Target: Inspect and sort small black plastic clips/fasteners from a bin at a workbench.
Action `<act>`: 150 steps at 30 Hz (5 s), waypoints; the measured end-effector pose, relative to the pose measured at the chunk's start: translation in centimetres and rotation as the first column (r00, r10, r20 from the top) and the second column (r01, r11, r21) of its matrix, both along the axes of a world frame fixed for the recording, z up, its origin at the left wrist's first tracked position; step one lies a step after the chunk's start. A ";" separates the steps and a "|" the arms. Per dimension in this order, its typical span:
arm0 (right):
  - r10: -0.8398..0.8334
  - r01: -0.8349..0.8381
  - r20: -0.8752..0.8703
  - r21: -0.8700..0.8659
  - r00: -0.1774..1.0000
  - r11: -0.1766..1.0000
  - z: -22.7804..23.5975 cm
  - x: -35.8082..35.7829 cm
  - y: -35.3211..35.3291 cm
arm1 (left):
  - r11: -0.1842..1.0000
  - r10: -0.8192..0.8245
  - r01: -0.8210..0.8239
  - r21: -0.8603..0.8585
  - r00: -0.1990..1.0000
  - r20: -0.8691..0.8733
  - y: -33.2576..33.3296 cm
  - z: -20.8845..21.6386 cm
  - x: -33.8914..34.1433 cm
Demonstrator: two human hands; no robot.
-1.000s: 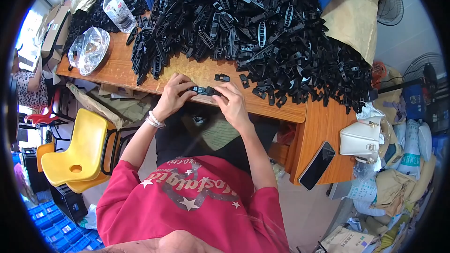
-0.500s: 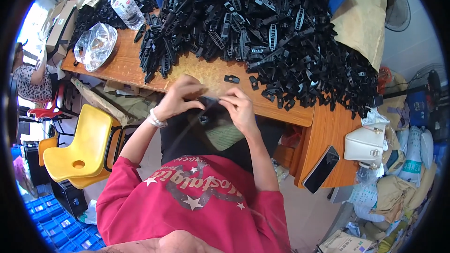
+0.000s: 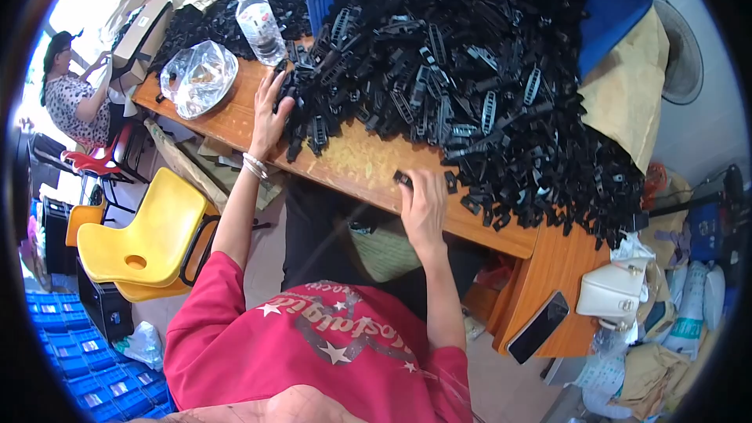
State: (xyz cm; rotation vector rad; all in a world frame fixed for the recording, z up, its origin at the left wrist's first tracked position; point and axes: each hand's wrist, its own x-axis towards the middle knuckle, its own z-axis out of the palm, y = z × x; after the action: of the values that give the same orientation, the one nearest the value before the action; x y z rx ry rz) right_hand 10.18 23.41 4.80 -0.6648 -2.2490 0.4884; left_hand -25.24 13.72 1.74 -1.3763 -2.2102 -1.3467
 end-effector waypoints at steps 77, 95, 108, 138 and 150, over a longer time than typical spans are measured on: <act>0.517 -0.682 0.446 0.465 0.731 0.564 0.1 -10.7 1.2 | 0.907 0.052 -0.202 0.369 0.924 0.379 9.6 1.4 -0.1; 0.497 -0.572 0.286 0.468 0.819 0.674 -1.1 -8.3 -0.5 | 0.889 -0.081 -0.311 0.336 0.615 0.784 0.4 0.3 2.7; -0.105 -0.016 -0.368 -0.312 0.924 0.950 -0.7 0.8 -2.1 | 0.955 -0.028 0.055 0.293 0.995 -0.095 -3.4 -0.3 19.3; -0.066 0.003 -0.180 -0.330 0.982 0.944 -1.0 6.5 -2.2 | 0.771 -0.611 0.617 -0.159 0.787 0.088 0.2 2.5 21.1; 0.005 -0.031 -0.076 -0.346 0.997 0.938 -0.7 5.5 -1.3 | 0.669 -0.725 0.732 -0.128 0.681 0.103 0.9 2.4 20.3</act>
State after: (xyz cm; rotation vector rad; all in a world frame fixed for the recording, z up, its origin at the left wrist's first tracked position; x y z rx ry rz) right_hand 15.70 22.06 4.09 -0.7882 -2.1182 0.9195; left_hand -4.92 14.65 4.16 -2.5020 -1.8573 -1.4154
